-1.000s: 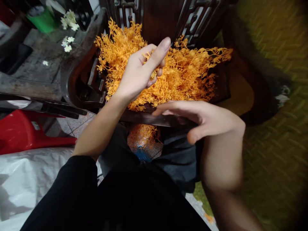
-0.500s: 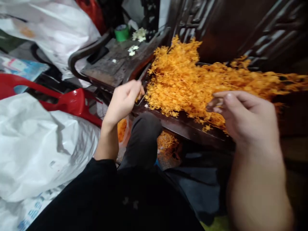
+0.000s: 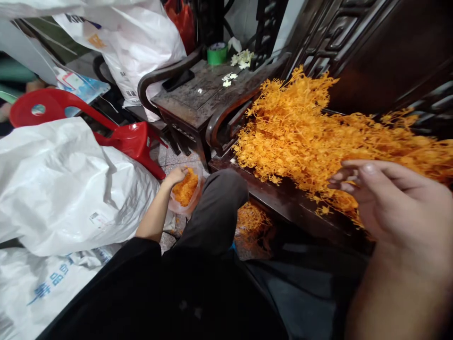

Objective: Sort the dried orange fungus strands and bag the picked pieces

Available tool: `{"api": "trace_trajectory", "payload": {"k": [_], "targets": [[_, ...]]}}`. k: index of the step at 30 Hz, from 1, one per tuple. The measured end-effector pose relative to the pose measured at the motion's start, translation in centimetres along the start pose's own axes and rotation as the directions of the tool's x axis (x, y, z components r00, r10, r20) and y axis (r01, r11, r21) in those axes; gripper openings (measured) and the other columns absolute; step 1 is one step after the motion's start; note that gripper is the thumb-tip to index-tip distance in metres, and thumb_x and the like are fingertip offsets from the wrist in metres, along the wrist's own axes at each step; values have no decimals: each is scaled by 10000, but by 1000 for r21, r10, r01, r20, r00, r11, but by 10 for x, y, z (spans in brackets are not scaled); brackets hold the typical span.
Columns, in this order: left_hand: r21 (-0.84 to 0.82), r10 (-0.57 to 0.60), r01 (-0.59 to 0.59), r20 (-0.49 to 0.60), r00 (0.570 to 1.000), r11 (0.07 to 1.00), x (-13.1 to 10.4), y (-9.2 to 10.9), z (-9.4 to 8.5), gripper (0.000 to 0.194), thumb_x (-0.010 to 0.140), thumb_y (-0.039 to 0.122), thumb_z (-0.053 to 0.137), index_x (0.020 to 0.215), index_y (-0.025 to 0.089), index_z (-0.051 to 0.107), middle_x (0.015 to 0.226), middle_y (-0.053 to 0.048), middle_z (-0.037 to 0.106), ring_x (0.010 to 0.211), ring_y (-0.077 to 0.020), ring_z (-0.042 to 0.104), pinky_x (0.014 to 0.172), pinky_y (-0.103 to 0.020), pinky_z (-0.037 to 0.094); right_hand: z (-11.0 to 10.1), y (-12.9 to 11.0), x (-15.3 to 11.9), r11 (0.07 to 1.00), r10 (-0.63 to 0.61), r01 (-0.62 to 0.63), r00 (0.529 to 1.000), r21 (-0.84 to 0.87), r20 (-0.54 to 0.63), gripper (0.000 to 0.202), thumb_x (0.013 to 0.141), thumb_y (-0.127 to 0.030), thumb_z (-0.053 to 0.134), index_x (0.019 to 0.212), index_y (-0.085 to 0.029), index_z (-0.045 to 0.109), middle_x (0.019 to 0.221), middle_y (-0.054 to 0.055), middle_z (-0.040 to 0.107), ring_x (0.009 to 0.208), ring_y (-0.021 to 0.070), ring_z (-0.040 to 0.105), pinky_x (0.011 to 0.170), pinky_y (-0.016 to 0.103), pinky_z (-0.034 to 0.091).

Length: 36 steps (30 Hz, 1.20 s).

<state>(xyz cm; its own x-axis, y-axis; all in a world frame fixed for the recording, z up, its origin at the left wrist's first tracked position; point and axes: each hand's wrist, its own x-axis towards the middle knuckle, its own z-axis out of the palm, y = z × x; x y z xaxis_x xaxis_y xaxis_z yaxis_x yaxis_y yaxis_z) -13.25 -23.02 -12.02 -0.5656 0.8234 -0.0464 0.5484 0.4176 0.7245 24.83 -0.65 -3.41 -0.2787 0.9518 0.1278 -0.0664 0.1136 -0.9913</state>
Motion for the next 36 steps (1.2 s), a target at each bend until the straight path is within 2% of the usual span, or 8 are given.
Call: {"api": "trace_trajectory", "payload": {"k": [3,8,12,15,21,26,31,36], "targets": [[109,-22,18,34,999,994,8,50,-17,229,945,272,594,794,179,738,678,-30,708,640,-162,630,670,-258,475,-2,1,3,1000,-6,6,1000,-16,-21,335,647,-478,919,848,-225,832,747,106,717,641,208,660,611,392,462],[193,355,-373,121,927,908,17,192,-7,374,976,452,541,1180,229,761,935,-39,795,834,-196,713,829,-278,498,0,5,5,948,-43,68,995,-310,87,270,832,-456,767,950,-214,790,809,65,746,720,194,691,740,386,554],[369,396,-502,328,858,782,47,285,62,396,916,505,631,1084,188,799,982,-121,782,1000,-287,717,917,-383,519,-1,20,13,677,-37,189,974,-711,224,337,932,-444,645,1114,-179,746,1092,128,717,981,266,704,924,446,552],[542,276,-567,526,804,620,75,322,138,433,792,465,798,1051,118,796,1083,-205,761,1091,-390,699,942,-481,533,-8,31,22,385,211,111,956,-916,205,557,926,-414,658,1412,-149,602,1419,236,523,1228,369,627,1053,501,494],[536,282,-611,572,770,582,93,319,216,524,855,230,734,1344,71,630,1192,-270,707,1073,-405,712,868,-505,571,-34,40,40,292,434,55,882,-955,184,734,884,-393,714,1544,-178,476,1564,233,424,1338,394,575,1124,467,460],[450,492,-693,491,719,563,87,309,201,381,944,240,598,1307,123,610,1228,-206,680,1096,-334,693,923,-441,542,-46,35,48,386,254,-11,963,-922,95,595,921,-409,653,1420,-92,591,1401,232,615,1283,367,620,1115,467,474],[189,672,-741,323,666,644,88,305,193,213,932,295,616,1106,178,655,1130,-114,673,1100,-284,626,968,-436,511,-39,31,48,693,-65,-48,989,-719,-129,527,867,-278,668,1369,-133,599,1224,174,724,939,295,741,986,507,556],[-170,738,-718,183,649,674,93,302,191,59,913,213,588,935,188,636,1017,-55,647,1010,-202,613,977,-376,496,-32,32,50,770,-182,142,983,-622,-1,675,847,-157,588,1510,-227,486,1243,128,728,815,238,732,881,457,593]]}}
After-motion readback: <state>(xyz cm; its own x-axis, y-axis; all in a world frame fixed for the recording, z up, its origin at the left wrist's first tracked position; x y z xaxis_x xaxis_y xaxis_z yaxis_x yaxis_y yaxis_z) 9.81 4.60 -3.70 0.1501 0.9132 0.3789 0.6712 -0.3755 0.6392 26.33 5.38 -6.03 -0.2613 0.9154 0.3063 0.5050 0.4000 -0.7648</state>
